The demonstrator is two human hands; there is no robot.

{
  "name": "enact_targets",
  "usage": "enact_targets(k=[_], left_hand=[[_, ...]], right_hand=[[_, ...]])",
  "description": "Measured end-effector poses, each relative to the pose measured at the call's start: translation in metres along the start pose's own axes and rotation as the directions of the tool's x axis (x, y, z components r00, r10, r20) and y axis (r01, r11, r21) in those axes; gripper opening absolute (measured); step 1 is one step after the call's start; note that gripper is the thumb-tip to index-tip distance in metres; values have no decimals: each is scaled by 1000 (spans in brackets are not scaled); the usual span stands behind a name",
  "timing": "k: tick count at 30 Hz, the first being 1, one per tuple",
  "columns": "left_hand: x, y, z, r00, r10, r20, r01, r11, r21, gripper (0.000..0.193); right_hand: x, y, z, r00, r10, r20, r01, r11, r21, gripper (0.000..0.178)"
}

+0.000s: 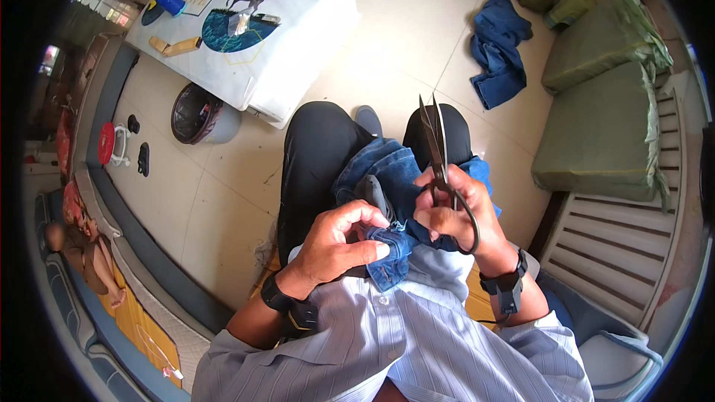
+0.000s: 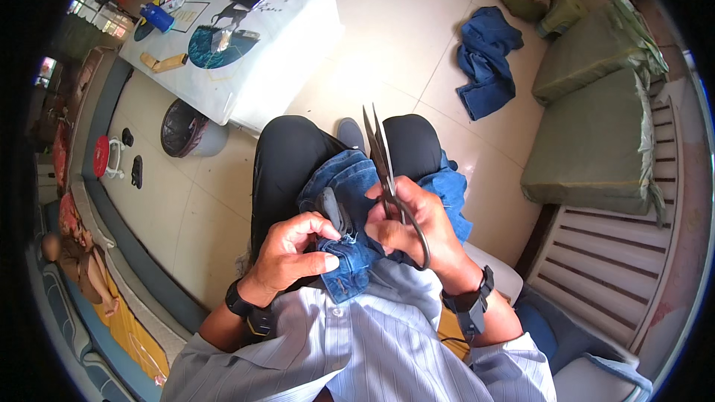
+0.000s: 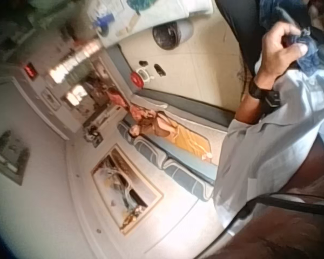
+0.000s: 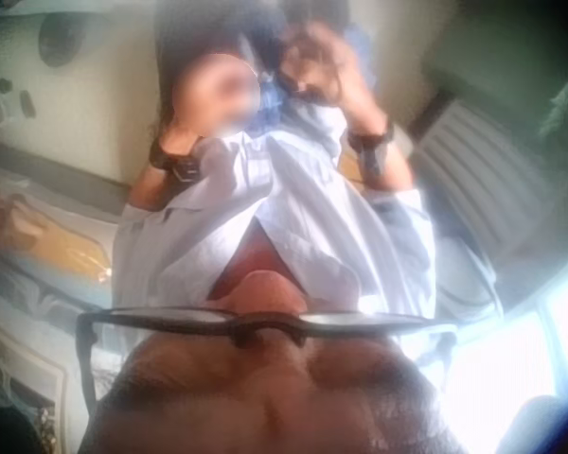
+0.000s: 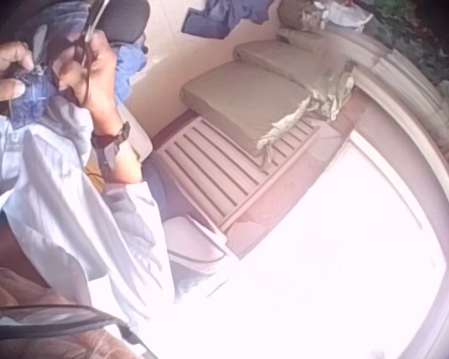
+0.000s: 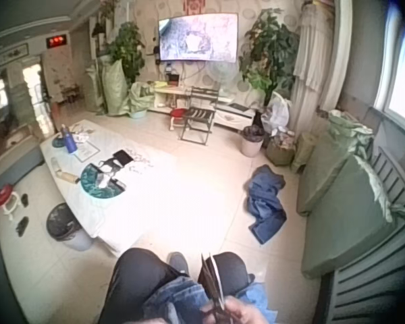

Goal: The person uses scissors to cut loose threads and seams on a pair of blue jeans held in their hands. The person repeatedly snips small sections of the denim fabric while seated.

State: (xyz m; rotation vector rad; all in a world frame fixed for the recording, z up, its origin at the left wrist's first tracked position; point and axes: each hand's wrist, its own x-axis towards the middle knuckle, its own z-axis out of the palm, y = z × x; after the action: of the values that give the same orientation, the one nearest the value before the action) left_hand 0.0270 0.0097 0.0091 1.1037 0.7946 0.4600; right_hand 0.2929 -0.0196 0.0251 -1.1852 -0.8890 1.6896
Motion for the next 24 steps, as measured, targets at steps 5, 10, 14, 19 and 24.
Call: enact_targets(k=[5, 10, 14, 19, 24], left_hand=[[0, -3, -5, 999, 31, -13, -31, 999, -44, 37], [0, 0, -6, 996, 92, -16, -93, 992, -79, 36], [0, 0, -8, 994, 108, -1, -108, 990, -95, 37], [-1, -3, -8, 995, 93, -19, -95, 986, -134, 42], [-1, 1, -6, 1000, 17, -25, -22, 976, -218, 45]], right_hand=[[-23, -14, -8, 957, -221, 190, 291, 721, -629, 43], [-42, -28, -10, 941, -176, 290, 336, 375, -864, 44], [-47, -26, -19, 940, -156, 303, 339, 336, -879, 44], [-48, -24, -21, 933, -164, 320, 357, 316, -879, 41], [-43, -19, -18, 911, -201, 360, 405, 277, -871, 37]])
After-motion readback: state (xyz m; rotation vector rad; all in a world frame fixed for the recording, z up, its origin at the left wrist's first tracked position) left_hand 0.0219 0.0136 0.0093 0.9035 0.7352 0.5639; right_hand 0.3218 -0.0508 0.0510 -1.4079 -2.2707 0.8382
